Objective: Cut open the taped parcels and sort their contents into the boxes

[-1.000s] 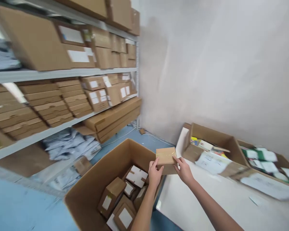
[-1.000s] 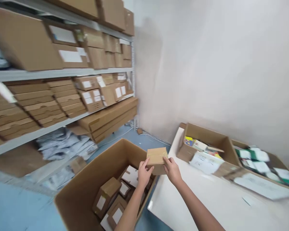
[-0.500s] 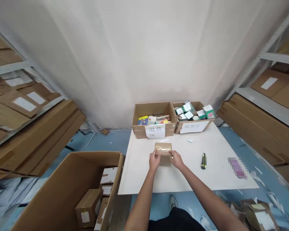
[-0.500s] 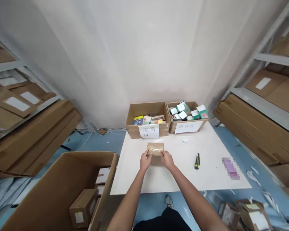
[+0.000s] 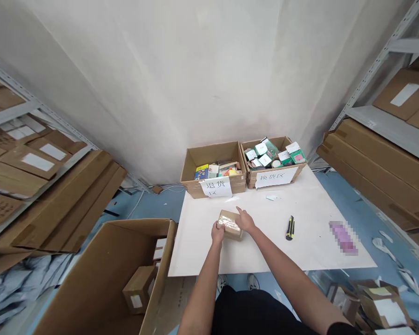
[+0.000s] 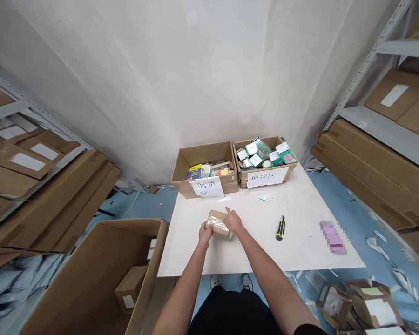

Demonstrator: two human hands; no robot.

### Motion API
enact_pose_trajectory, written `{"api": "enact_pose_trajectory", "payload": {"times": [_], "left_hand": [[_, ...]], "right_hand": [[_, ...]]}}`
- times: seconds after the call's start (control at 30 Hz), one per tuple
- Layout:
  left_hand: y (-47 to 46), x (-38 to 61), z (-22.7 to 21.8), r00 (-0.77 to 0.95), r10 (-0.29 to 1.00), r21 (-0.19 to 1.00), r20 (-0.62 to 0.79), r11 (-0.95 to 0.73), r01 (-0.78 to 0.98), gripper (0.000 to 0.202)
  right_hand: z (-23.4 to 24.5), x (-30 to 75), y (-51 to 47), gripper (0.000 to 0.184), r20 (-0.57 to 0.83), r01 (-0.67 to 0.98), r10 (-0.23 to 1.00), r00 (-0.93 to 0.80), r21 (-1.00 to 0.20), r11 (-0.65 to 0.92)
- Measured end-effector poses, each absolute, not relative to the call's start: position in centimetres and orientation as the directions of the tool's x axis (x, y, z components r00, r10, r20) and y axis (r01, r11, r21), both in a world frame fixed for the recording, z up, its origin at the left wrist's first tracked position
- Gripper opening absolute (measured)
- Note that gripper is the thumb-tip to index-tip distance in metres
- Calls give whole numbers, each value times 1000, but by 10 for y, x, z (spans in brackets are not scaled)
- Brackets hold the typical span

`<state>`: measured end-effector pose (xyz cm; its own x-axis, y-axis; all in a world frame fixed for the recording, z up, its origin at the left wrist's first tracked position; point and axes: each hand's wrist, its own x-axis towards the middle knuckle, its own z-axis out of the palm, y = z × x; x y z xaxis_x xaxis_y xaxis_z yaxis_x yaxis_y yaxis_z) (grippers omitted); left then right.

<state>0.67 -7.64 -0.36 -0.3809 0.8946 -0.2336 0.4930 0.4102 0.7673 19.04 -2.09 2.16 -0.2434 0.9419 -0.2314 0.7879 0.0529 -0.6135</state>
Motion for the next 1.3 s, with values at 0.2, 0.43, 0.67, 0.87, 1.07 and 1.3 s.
{"api": "enact_pose_trajectory", "payload": {"times": [0.2,0.43,0.67,0.87,1.07,1.3], "left_hand": [[-39,12,15,-257,947,847,-191,291,445,27],[-43,13,21,-60,998,892,-9,35,450,37],[-70,14,-14,61,995,840,-83,37,541,23],[-47,12,-19,99,968,586,-230,56,808,45],[42,23,6,245,860,346,-447,-86,934,103],[17,39,-9,199,792,179,-578,-115,977,127]], "right_hand": [[-1,197,-41,91,-137,600,979,-152,-800,-19],[-17,193,-51,69,-19,551,1000,2,-834,-17],[-33,203,-72,62,-107,648,990,-87,-761,-25],[-33,250,-78,74,-216,730,974,-70,-677,-98],[-7,335,-56,67,-215,741,972,94,-636,-213],[-36,432,-68,67,-381,709,876,295,-527,-468]]}}
